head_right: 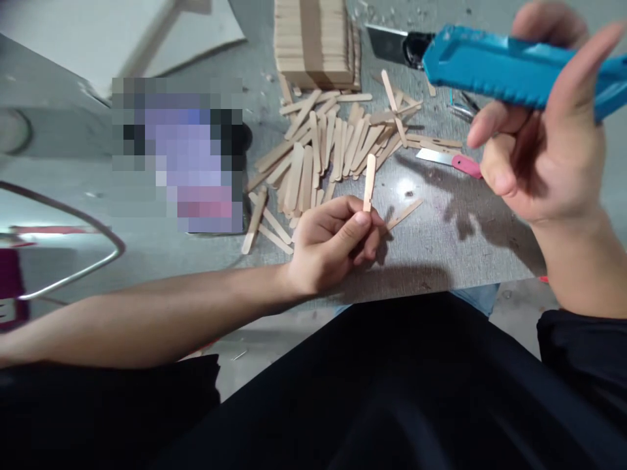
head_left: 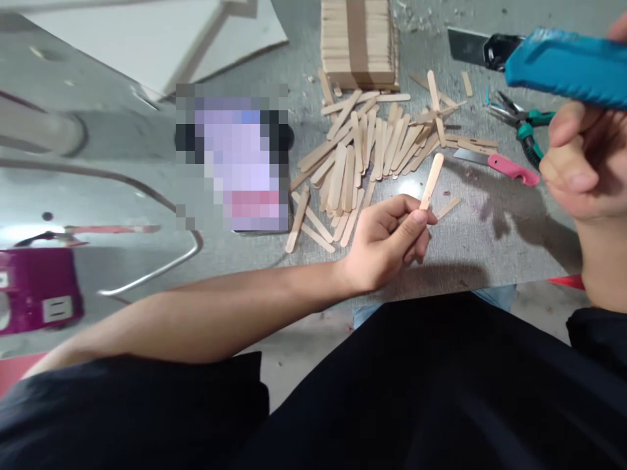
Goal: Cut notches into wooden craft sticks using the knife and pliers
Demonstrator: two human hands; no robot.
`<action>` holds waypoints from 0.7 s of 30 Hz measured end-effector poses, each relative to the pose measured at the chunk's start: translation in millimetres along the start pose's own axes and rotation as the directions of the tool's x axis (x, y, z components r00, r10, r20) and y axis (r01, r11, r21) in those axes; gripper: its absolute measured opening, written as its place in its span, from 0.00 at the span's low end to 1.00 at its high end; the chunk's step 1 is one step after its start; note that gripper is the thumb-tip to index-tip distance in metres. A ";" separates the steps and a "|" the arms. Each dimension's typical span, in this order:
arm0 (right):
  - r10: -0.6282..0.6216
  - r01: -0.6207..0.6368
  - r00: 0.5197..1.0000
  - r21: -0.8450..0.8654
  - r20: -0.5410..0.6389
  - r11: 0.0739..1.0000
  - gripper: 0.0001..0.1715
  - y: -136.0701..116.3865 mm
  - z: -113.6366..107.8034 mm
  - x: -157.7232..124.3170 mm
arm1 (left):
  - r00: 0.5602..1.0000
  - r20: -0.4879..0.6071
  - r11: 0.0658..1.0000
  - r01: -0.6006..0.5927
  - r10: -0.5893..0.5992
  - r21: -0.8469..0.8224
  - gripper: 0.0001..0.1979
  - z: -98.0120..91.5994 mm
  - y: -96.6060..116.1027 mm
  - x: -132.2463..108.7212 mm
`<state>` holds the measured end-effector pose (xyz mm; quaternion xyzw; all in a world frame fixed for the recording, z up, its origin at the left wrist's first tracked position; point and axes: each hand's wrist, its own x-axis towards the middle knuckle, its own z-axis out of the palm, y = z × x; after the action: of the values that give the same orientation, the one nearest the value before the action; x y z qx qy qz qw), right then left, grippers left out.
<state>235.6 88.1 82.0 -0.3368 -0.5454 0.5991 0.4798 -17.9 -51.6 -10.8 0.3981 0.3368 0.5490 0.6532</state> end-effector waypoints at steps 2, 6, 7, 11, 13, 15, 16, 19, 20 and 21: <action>-0.141 0.141 0.988 0.001 0.061 0.990 0.20 11.2 -10.2 4.3 | 1.000 -0.024 1.000 -0.001 0.002 0.007 0.18 -2.0 -2.2 0.9; -0.090 0.101 0.894 -0.002 0.439 0.995 0.49 25.4 -22.6 6.5 | 0.998 -0.052 0.999 0.025 -0.024 0.024 0.20 -4.6 -2.0 1.6; -0.086 0.108 0.902 -0.027 0.424 0.994 0.44 27.4 -22.3 4.8 | 0.998 -0.052 0.999 0.036 -0.034 0.027 0.20 -4.8 -1.5 1.7; -0.280 0.326 0.939 -0.252 0.201 0.911 0.34 35.5 -14.9 -2.5 | 0.997 -0.043 0.998 0.059 -0.058 0.020 0.21 -3.7 1.0 2.8; -0.311 0.381 0.914 -0.287 0.262 0.879 0.55 41.9 -13.1 -2.2 | 0.998 -0.027 0.998 0.062 -0.062 0.002 0.21 -2.2 2.0 3.7; -0.296 0.378 0.907 -0.274 0.298 0.884 0.61 49.8 -12.8 -1.0 | 0.997 -0.009 0.997 0.073 -0.073 -0.026 0.23 -0.3 2.7 4.6; -0.287 0.366 0.910 -0.254 0.299 0.895 0.58 53.7 -12.7 -1.0 | 0.996 -0.006 0.996 0.084 -0.084 -0.043 0.23 0.6 3.0 5.1; -0.119 0.237 0.917 -0.280 0.381 0.930 0.26 61.3 -9.9 -6.8 | 0.992 0.000 0.989 0.124 -0.125 -0.083 0.26 3.3 4.2 6.2; -0.072 0.210 0.908 -0.301 0.412 0.930 0.16 61.5 -8.3 -10.5 | 0.991 0.003 0.987 0.136 -0.136 -0.086 0.26 4.0 4.9 6.5; -0.043 0.202 0.896 -0.321 0.441 0.925 0.11 60.7 -6.5 -14.5 | 0.989 0.008 0.986 0.146 -0.146 -0.085 0.27 4.7 5.8 6.8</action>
<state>233.6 80.0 19.9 -0.2438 -0.7575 0.5163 0.3166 -15.2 -45.2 -3.6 0.3447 0.3409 0.5132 0.7082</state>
